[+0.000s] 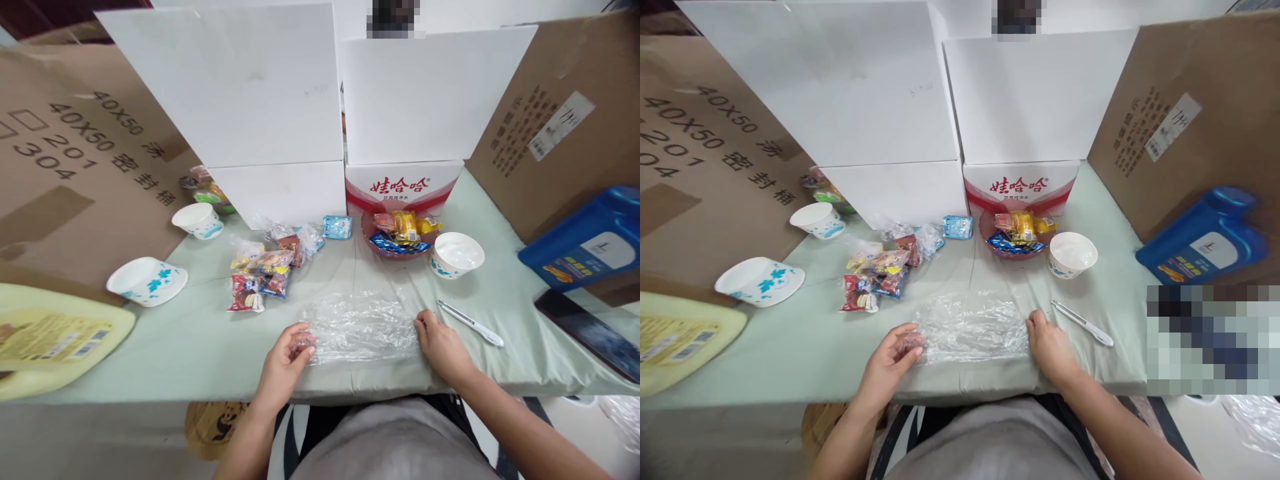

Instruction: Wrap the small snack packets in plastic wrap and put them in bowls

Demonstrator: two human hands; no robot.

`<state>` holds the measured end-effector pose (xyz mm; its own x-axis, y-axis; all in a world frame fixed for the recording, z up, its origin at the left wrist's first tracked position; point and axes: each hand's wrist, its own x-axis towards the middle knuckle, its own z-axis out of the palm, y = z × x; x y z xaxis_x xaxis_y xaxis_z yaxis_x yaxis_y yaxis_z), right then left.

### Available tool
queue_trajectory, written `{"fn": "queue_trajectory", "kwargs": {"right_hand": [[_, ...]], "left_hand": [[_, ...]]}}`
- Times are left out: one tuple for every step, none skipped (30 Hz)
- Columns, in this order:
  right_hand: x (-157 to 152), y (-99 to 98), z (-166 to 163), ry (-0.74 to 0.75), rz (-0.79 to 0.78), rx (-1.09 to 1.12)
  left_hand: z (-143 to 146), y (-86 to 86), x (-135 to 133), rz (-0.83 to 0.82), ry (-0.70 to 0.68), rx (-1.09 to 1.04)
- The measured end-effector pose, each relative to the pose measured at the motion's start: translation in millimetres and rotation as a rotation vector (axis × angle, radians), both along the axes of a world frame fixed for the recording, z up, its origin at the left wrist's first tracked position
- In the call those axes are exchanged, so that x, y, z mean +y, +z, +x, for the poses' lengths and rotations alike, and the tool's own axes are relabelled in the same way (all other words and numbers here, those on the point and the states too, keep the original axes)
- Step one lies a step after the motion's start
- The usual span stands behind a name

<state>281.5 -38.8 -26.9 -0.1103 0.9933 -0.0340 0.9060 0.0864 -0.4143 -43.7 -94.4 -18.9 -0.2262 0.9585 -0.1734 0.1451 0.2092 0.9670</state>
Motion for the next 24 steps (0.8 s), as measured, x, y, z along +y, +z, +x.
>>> {"fn": "queue_trajectory", "kwargs": {"right_hand": [[-3, 0.9, 5, -0.012, 0.031, 0.02], [-5, 2.5, 10, -0.02, 0.08, 0.058], [-6, 5.0, 14, -0.027, 0.143, 0.11], [-7, 8.1, 17, -0.036, 0.213, 0.17], [-8, 11.7, 19, -0.044, 0.28, 0.229], [-8, 15.2, 20, -0.047, 0.337, 0.28], [-7, 18.1, 20, -0.043, 0.379, 0.315], [-6, 20.1, 19, -0.027, 0.408, 0.333], [-4, 20.8, 18, 0.004, 0.422, 0.335], [-2, 20.1, 16, 0.048, 0.422, 0.324], [0, 18.1, 15, 0.095, 0.407, 0.303], [3, 15.0, 13, 0.135, 0.381, 0.276], [5, 11.3, 12, 0.165, 0.351, 0.249], [7, 7.2, 10, 0.181, 0.325, 0.225], [9, 3.3, 9, 0.185, 0.305, 0.204], [10, -0.1, 8, 0.183, 0.294, 0.189], [12, -2.9, 7, 0.178, 0.286, 0.178], [13, -4.8, 6, 0.173, 0.28, 0.171], [13, -5.9, 5, 0.171, 0.275, 0.169], [14, -6.2, 5, 0.17, 0.273, 0.175], [14, -5.9, 4, 0.171, 0.277, 0.191], [14, -4.9, 3, 0.17, 0.287, 0.213], [14, -3.5, 3, 0.165, 0.301, 0.24], [14, -1.5, 2, 0.152, 0.315, 0.269]], "left_hand": [[1, 2.7, 1, 0.0, -0.051, -0.004], [2, 5.5, 1, 0.007, -0.092, -0.009], [1, 8.1, 3, 0.025, -0.118, -0.017], [0, 10.1, 4, 0.052, -0.127, -0.029], [-1, 11.5, 5, 0.082, -0.123, -0.041], [-2, 12.1, 7, 0.11, -0.109, -0.048], [-3, 11.7, 8, 0.126, -0.094, -0.043], [-3, 10.3, 10, 0.129, -0.081, -0.021], [-3, 8.1, 11, 0.12, -0.069, 0.016], [-3, 5.2, 12, 0.104, -0.054, 0.064], [-2, 1.8, 13, 0.089, -0.038, 0.122], [-2, -1.8, 14, 0.077, -0.026, 0.186], [-1, -5.2, 14, 0.071, -0.017, 0.251], [0, -8.2, 14, 0.07, -0.015, 0.311], [0, -10.5, 14, 0.07, -0.019, 0.365], [0, -12.2, 14, 0.07, -0.026, 0.411], [0, -13.1, 14, 0.07, -0.033, 0.445], [0, -13.4, 14, 0.071, -0.039, 0.47], [0, -13.2, 14, 0.075, -0.042, 0.49], [0, -12.8, 15, 0.083, -0.044, 0.507], [0, -12.4, 15, 0.095, -0.043, 0.523], [0, -11.9, 16, 0.108, -0.041, 0.537], [1, -11.6, 16, 0.119, -0.04, 0.549], [1, -11.5, 17, 0.124, -0.04, 0.559]]}}
